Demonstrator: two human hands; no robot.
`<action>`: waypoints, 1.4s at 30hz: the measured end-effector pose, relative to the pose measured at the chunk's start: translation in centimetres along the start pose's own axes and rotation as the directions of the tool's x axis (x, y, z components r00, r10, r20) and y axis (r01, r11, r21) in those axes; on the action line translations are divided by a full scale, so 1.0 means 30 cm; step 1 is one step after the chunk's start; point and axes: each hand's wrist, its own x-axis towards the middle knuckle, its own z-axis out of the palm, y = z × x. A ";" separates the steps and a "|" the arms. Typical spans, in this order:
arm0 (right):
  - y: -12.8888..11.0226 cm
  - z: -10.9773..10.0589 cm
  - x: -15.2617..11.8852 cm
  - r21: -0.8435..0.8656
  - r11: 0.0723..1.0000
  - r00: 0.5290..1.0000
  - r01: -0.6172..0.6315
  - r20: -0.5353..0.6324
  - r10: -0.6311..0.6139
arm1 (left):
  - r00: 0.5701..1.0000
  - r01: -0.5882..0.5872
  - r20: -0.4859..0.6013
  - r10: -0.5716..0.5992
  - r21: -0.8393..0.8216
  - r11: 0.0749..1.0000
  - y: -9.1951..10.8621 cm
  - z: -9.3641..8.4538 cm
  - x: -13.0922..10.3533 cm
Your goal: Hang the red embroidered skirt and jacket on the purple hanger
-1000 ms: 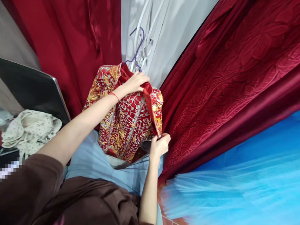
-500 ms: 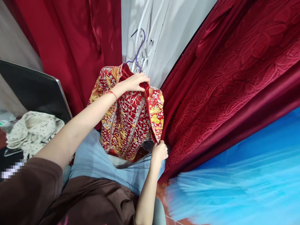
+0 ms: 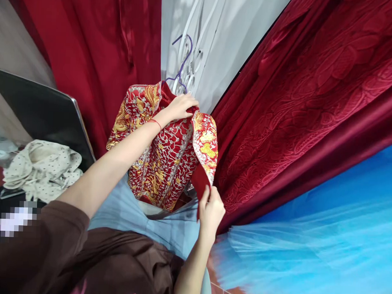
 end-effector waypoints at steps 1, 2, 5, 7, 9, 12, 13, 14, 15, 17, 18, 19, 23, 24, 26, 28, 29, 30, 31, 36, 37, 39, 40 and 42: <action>-0.040 0.008 -0.017 0.041 0.997 0.998 0.060 0.005 -0.060 | 1.000 0.019 0.003 -0.019 0.017 1.000 0.003 0.004 0.005; -0.084 0.018 -0.036 0.087 0.989 0.992 0.123 0.006 -0.124 | 0.999 0.035 0.009 -0.035 0.034 0.999 0.005 0.008 0.011; -0.217 0.093 -0.074 0.155 0.956 0.962 0.249 0.079 -0.263 | 0.998 0.056 0.022 -0.058 0.073 0.996 0.004 0.015 0.022; -0.286 0.191 -0.063 0.101 0.950 0.921 0.294 0.236 -0.310 | 0.999 0.041 0.022 -0.043 0.069 0.997 0.002 0.009 0.019; -0.328 0.302 -0.015 -0.043 0.958 0.867 0.285 0.438 -0.238 | 1.000 -0.006 0.019 0.005 0.050 0.999 0.008 -0.010 0.003; -0.353 0.410 0.110 -0.217 0.951 0.830 0.222 0.554 -0.067 | 0.995 -0.095 -0.021 0.096 0.051 0.994 0.021 -0.063 -0.054; -0.358 0.418 0.159 -0.245 0.948 0.840 0.202 0.541 -0.039 | 0.994 -0.094 -0.051 0.098 0.067 0.993 0.021 -0.081 -0.082; -0.364 0.411 0.210 -0.259 0.948 0.863 0.184 0.504 -0.030 | 0.994 -0.063 -0.086 0.070 0.089 0.994 0.016 -0.098 -0.112; -0.371 0.393 0.260 -0.263 0.950 0.896 0.168 0.443 -0.036 | 0.992 -0.003 -0.122 0.017 0.110 0.994 0.004 -0.111 -0.144; -0.393 0.331 0.358 -0.250 0.959 0.965 0.136 0.254 -0.071 | 0.968 0.174 -0.204 -0.146 0.125 0.977 -0.037 -0.132 -0.206; -0.407 0.295 0.405 -0.239 0.963 0.985 0.121 0.147 -0.087 | 0.938 0.277 -0.248 -0.242 0.115 0.954 -0.064 -0.140 -0.232; -0.425 0.260 0.450 -0.226 0.968 0.994 0.107 0.048 -0.099 | 0.895 0.381 -0.286 -0.341 0.095 0.920 -0.092 -0.149 -0.255; -0.492 0.151 0.604 -0.146 0.983 0.986 0.113 -0.108 -0.130 | 0.733 0.666 -0.200 -0.650 0.017 0.746 -0.182 -0.195 -0.307; -0.500 0.130 0.639 -0.128 0.985 0.989 0.114 -0.080 -0.125 | 0.723 0.684 -0.139 -0.676 0.012 0.729 -0.196 -0.213 -0.310; -0.498 0.085 0.708 -0.088 0.991 0.995 0.102 0.010 -0.102 | 0.728 0.684 -0.067 -0.682 0.009 0.729 -0.217 -0.258 -0.306; -0.475 0.032 0.779 -0.030 0.996 0.995 0.088 0.052 -0.086 | 0.725 0.685 -0.094 -0.682 0.008 0.728 -0.233 -0.316 -0.285; -0.460 0.004 0.812 0.004 0.996 0.995 0.089 0.041 -0.089 | 0.713 0.696 -0.123 -0.691 0.003 0.718 -0.238 -0.347 -0.270; -0.448 -0.023 0.838 0.035 0.995 0.995 0.097 0.012 -0.097 | 0.696 0.709 -0.151 -0.702 -0.009 0.705 -0.240 -0.377 -0.252; -0.441 -0.046 0.855 0.055 0.993 0.994 0.107 -0.029 -0.105 | 0.680 0.721 -0.170 -0.714 -0.028 0.693 -0.236 -0.403 -0.234; -0.535 -0.038 0.734 -0.033 0.988 0.983 0.152 -0.094 -0.154 | 0.699 0.694 -0.131 -0.703 -0.112 0.711 -0.113 -0.440 -0.186; -0.571 -0.004 0.678 -0.084 0.980 0.982 0.183 -0.034 -0.186 | 0.725 0.666 -0.130 -0.676 -0.114 0.737 -0.076 -0.428 -0.190; -0.634 0.084 0.575 -0.164 0.947 0.957 0.275 0.146 -0.252 | 0.770 0.617 -0.133 -0.625 -0.095 0.781 -0.013 -0.392 -0.211; -0.653 0.132 0.537 -0.182 0.930 0.938 0.318 0.204 -0.281 | 0.780 0.608 -0.127 -0.612 -0.077 0.790 0.009 -0.372 -0.229; -0.660 0.219 0.498 -0.193 0.919 0.925 0.343 0.242 -0.294 | 0.766 0.635 -0.107 -0.633 -0.026 0.772 0.026 -0.324 -0.276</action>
